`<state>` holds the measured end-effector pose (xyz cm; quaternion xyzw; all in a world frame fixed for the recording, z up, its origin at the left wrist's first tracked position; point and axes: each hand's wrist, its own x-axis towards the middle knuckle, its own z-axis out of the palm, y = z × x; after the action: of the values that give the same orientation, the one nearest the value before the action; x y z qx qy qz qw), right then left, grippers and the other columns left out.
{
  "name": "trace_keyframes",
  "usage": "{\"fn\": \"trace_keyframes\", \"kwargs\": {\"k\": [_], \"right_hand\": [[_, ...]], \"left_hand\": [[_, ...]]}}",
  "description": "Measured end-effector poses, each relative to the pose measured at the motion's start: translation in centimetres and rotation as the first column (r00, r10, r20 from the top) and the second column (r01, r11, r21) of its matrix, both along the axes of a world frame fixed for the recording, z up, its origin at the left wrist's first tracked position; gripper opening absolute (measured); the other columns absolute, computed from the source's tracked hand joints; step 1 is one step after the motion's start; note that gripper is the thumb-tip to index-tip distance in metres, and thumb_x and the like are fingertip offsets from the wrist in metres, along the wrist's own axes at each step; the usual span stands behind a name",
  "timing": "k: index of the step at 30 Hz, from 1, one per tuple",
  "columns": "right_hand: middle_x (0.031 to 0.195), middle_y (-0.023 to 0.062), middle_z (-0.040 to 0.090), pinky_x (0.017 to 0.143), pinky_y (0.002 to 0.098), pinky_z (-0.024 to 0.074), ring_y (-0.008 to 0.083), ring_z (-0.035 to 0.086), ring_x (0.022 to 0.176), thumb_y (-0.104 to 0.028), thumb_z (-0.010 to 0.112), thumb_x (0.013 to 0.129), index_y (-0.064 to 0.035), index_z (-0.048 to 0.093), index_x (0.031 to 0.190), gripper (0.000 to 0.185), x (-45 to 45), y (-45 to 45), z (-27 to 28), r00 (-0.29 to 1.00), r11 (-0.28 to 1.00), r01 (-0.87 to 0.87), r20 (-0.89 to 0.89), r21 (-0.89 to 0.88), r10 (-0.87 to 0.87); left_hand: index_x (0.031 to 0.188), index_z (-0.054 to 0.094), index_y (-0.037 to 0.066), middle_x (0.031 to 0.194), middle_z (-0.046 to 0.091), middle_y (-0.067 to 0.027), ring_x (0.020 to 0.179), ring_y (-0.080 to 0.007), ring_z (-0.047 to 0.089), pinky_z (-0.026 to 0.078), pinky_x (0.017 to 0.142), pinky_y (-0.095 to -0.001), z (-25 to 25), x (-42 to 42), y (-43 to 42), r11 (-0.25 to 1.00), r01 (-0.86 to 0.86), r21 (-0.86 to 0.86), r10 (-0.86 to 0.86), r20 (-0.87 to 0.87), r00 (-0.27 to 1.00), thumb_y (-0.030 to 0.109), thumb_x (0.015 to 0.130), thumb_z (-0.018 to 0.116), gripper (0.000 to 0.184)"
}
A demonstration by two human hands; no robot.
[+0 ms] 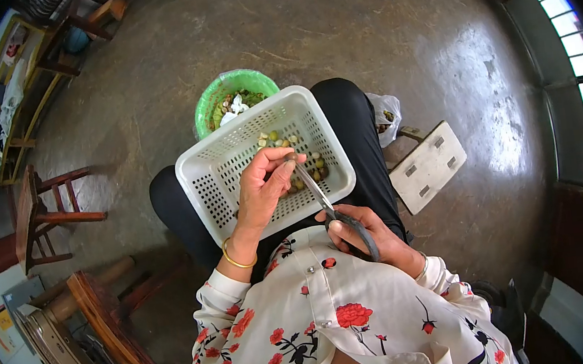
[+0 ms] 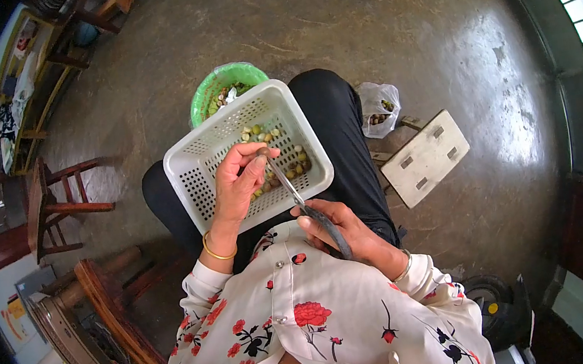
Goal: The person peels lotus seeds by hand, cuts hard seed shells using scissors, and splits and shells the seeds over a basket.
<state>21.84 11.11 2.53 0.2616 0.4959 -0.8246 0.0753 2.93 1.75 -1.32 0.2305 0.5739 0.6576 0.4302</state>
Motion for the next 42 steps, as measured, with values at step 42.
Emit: {"fn": "trace_keyframes", "kwargs": {"k": [42], "right_hand": [[0.068,0.0001,0.045,0.057,0.0214,0.0348,0.0083,0.042,0.063,-0.038,0.055,0.091,0.0023,0.052,0.113,0.046,-0.7,0.4,1.3,0.999,0.985,-0.017,0.042,-0.173,0.025]], "left_hand": [[0.106,0.058,0.005,0.092,0.065,-0.0083,0.056,-0.0012,0.041,0.035,0.046,-0.0147,-1.3,0.3,-0.4,0.992,-0.124,0.001,0.118,0.299,0.947,0.021,0.093,0.054,0.021]]}}
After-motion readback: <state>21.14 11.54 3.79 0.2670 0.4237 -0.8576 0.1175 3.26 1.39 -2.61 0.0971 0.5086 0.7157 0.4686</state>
